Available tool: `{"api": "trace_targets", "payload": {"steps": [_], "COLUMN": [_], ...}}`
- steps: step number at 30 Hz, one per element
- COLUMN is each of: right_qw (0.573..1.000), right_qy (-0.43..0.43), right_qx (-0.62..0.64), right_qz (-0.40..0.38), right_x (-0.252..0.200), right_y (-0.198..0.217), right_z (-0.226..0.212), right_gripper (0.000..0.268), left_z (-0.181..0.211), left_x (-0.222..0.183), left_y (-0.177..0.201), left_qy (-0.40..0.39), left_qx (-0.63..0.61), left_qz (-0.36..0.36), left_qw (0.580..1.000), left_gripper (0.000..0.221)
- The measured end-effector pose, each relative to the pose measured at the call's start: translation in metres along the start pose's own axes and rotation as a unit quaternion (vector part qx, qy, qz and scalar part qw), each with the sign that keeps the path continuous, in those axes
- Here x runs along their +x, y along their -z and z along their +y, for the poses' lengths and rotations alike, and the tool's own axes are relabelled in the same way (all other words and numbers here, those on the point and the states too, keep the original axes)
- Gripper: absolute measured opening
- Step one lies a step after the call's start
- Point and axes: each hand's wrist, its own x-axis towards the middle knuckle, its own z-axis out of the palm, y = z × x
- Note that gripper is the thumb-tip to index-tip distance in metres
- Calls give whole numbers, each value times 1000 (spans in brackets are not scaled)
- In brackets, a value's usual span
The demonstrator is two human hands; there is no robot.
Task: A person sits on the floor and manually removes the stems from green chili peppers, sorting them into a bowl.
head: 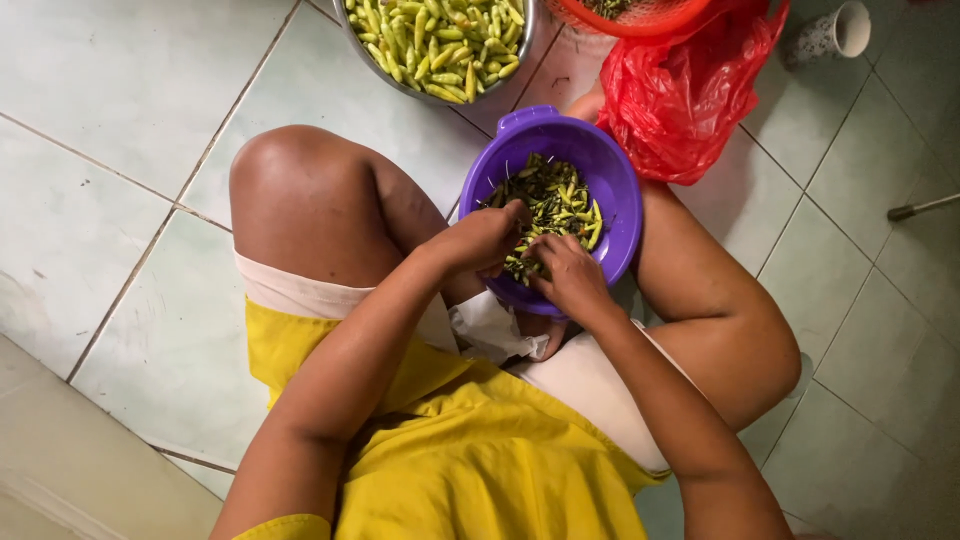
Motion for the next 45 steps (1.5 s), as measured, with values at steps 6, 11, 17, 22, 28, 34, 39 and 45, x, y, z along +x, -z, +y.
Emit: {"api": "trace_targets", "payload": {"steps": [6, 11, 17, 22, 28, 34, 39, 45], "right_qw": [993, 978, 971, 987, 995, 999, 956, 944], "right_qy": [-29, -19, -11, -52, 16, -12, -87, -44], "right_qx": [51, 64, 70, 82, 75, 2, 248, 272], "right_qz": [107, 196, 227, 129, 57, 35, 134, 182], "right_x": [9, 12, 17, 24, 24, 9, -7, -10], "right_y": [0, 25, 43, 18, -23, -2, 39, 58], "right_z": [38, 45, 11, -16, 6, 15, 17, -4], "right_gripper": [32, 28, 31, 42, 29, 27, 20, 15], "left_z": [-13, -4, -29, -28, -26, -42, -46, -28], "left_x": [2, -4, 21, 18, 16, 30, 33, 21], "left_y": [-4, 3, -5, -6, -4, -6, -10, -8], "left_qy": [-71, -87, -100, -114, -101, -110, -112, -69], "left_qx": [19, 58, 77, 119, 148, 103, 125, 136], "left_qz": [19, 29, 44, 50, 50, 30, 38, 10], "left_qw": [997, 994, 991, 985, 983, 988, 985, 988], "left_gripper": [60, 69, 73, 72, 71, 71, 70, 60]}}
